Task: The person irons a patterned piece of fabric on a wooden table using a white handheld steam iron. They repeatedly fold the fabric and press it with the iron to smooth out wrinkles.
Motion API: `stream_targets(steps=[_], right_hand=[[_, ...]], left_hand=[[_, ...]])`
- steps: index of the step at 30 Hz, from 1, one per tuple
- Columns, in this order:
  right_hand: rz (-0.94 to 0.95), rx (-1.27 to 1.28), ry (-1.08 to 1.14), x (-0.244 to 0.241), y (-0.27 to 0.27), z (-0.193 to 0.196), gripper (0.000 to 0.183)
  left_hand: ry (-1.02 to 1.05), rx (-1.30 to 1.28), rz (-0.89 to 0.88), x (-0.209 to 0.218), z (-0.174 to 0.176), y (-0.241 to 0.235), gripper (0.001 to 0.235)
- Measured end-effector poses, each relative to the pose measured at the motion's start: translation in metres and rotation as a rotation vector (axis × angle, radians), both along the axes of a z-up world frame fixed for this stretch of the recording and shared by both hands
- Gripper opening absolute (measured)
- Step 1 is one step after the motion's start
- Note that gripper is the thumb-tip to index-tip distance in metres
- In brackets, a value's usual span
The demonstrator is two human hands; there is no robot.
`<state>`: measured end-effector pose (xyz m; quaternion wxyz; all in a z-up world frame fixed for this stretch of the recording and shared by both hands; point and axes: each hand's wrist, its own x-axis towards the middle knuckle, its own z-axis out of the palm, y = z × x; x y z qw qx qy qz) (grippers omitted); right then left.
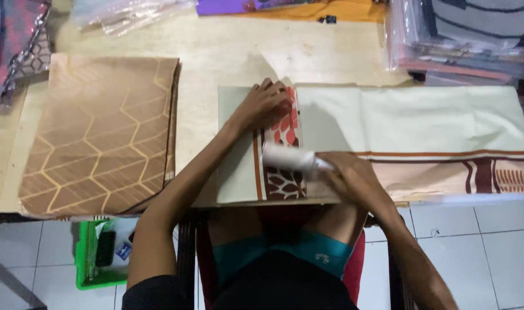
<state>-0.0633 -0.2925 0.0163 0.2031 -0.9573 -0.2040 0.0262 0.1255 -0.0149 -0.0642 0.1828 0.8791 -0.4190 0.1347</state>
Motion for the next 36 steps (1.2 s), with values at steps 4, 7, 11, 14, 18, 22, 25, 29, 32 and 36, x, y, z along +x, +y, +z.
stream_targets(steps=[4, 7, 11, 14, 18, 22, 25, 29, 32, 36], right_hand=[[0.263, -0.141, -0.077, 0.013, -0.009, -0.027, 0.037], [0.341, -0.202, -0.243, 0.021, -0.013, -0.035, 0.031], [0.378, -0.191, -0.294, 0.036, -0.013, -0.034, 0.031], [0.385, -0.222, -0.31, 0.052, -0.016, -0.051, 0.029], [0.39, -0.223, -0.322, 0.086, -0.007, -0.036, 0.029], [0.199, -0.223, -0.157, 0.13, 0.0, -0.037, 0.036], [0.07, -0.178, -0.075, 0.169, 0.005, -0.044, 0.037], [0.051, -0.203, -0.121, 0.181, 0.008, -0.027, 0.037], [-0.08, -0.23, -0.072, 0.178, 0.013, -0.02, 0.039], [-0.23, 0.225, 0.203, 0.111, 0.065, 0.048, 0.037]], left_hand=[[0.165, -0.246, -0.074, -0.009, 0.01, 0.005, 0.028], [0.18, -0.494, -0.006, -0.043, 0.015, -0.008, 0.025], [0.431, -0.32, 0.001, -0.158, 0.012, -0.036, 0.045], [-0.013, -0.093, -0.416, -0.196, 0.054, -0.015, 0.057], [0.188, 0.103, -0.442, -0.199, 0.044, -0.013, 0.068], [0.034, 0.244, -0.393, -0.2, 0.044, -0.015, 0.065], [0.184, 0.128, -0.44, -0.199, 0.043, -0.015, 0.062], [0.394, 0.056, -0.481, -0.197, 0.056, -0.015, 0.072], [0.855, -0.433, -0.501, -0.179, 0.087, -0.005, 0.071], [0.734, -0.635, -0.124, -0.127, 0.053, 0.02, 0.067]])
